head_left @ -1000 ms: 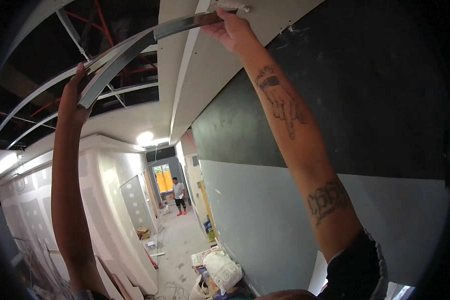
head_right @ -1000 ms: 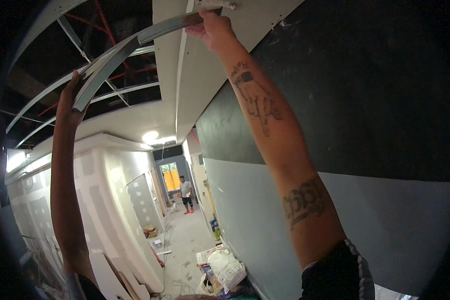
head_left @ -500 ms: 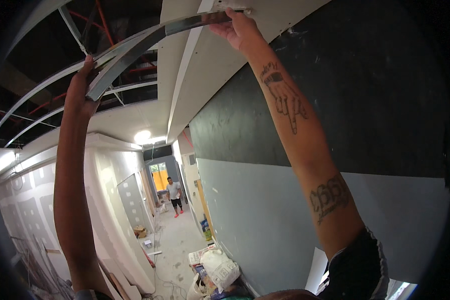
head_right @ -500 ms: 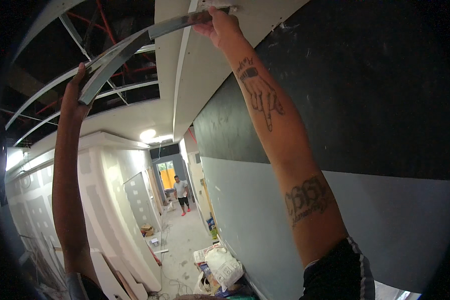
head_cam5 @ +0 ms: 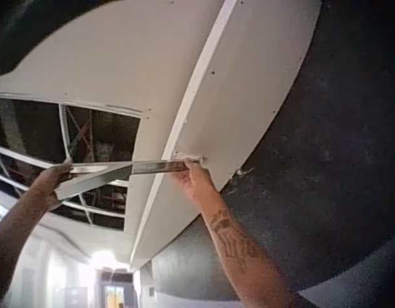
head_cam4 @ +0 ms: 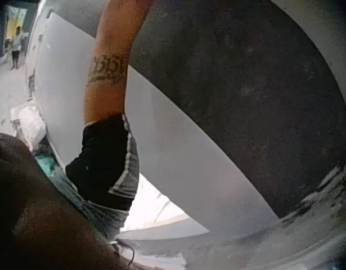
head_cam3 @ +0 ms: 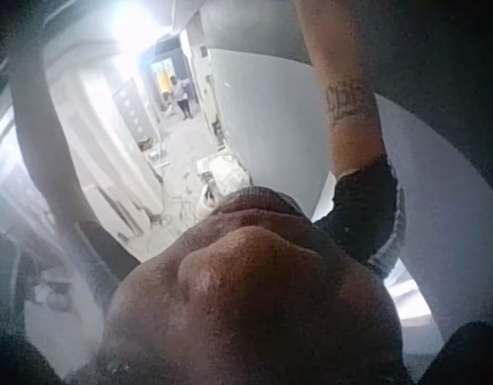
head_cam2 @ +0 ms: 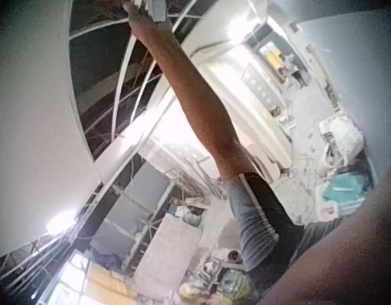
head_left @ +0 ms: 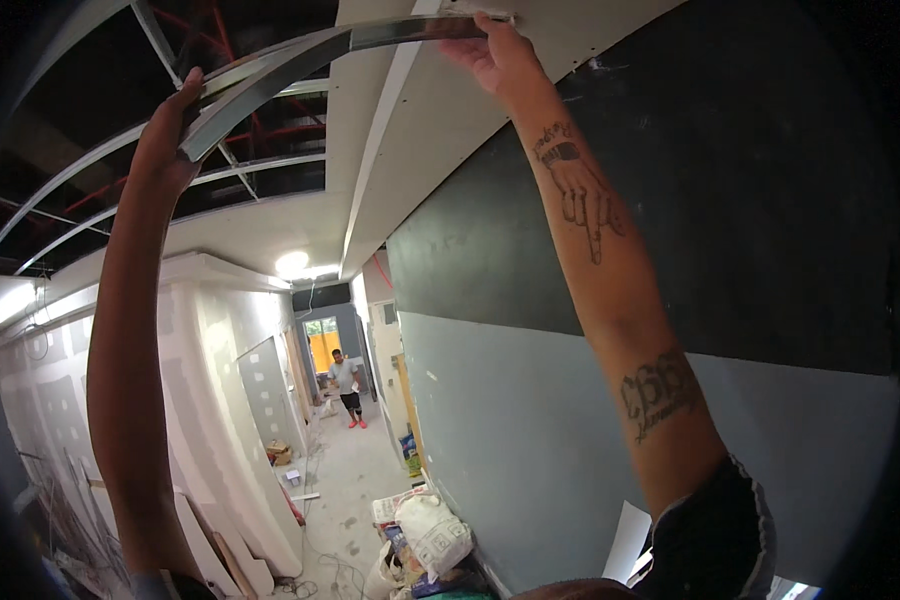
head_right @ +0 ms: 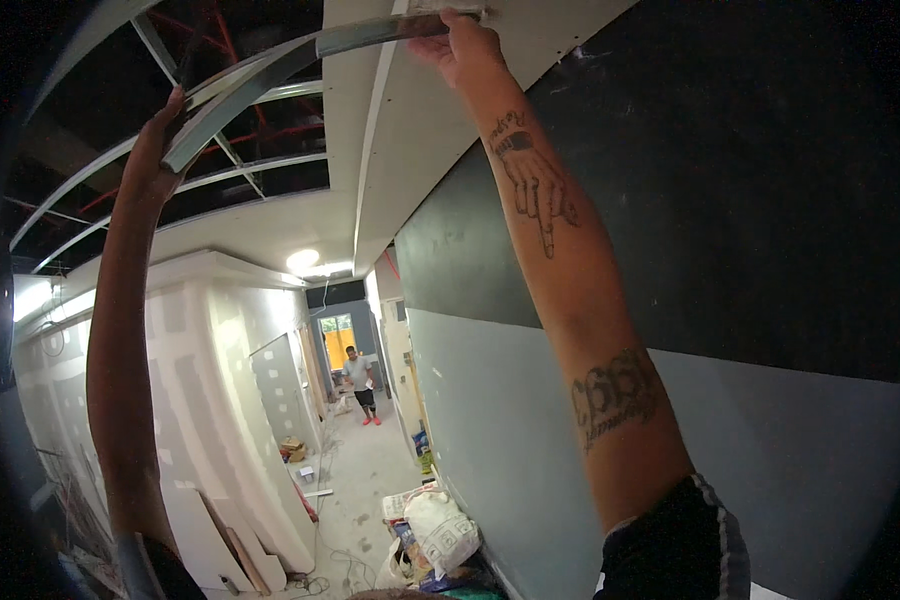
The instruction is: Positioning and installing metal tracks for drywall partitions on a ceiling.
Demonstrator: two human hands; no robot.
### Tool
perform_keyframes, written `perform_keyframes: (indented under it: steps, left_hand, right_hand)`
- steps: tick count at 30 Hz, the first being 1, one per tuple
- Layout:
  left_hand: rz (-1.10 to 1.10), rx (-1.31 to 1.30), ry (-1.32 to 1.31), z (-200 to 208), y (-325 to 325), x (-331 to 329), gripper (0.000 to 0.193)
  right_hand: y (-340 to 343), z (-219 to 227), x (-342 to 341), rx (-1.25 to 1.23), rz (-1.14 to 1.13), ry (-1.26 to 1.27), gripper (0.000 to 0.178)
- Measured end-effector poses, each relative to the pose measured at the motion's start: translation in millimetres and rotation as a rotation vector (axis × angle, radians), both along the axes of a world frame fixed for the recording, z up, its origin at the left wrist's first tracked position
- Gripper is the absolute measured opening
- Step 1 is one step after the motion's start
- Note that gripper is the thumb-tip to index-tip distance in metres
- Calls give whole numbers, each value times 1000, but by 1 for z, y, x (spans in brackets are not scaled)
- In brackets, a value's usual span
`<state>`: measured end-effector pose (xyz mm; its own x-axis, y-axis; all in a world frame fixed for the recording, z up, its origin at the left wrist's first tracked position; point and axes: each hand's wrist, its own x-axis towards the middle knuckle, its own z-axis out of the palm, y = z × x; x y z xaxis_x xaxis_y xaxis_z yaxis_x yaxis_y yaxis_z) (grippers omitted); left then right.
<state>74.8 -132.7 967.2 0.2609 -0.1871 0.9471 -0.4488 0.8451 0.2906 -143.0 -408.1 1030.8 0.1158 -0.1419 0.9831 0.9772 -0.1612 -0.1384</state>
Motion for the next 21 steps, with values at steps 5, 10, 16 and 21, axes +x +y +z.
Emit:
perform_keyframes:
  steps: [5, 10, 16, 21]
  left_hand:
    - [-8, 12, -9, -3, 4, 4, 30]
    - [-71, -13, 18, -1, 11, 20, 30]
    - [-37, -87, -77, 15, 0, 17, 31]
    - [2, -73, 38, 11, 11, -10, 37]
  right_hand:
    - [13, -3, 1, 83, -44, -3, 21]
    - [23, -3, 5, 49, 19, 5, 19]
    - [5, -2, -3, 33, 41, -35, 20]
    - [8, -7, -11, 33, -39, -62, 20]
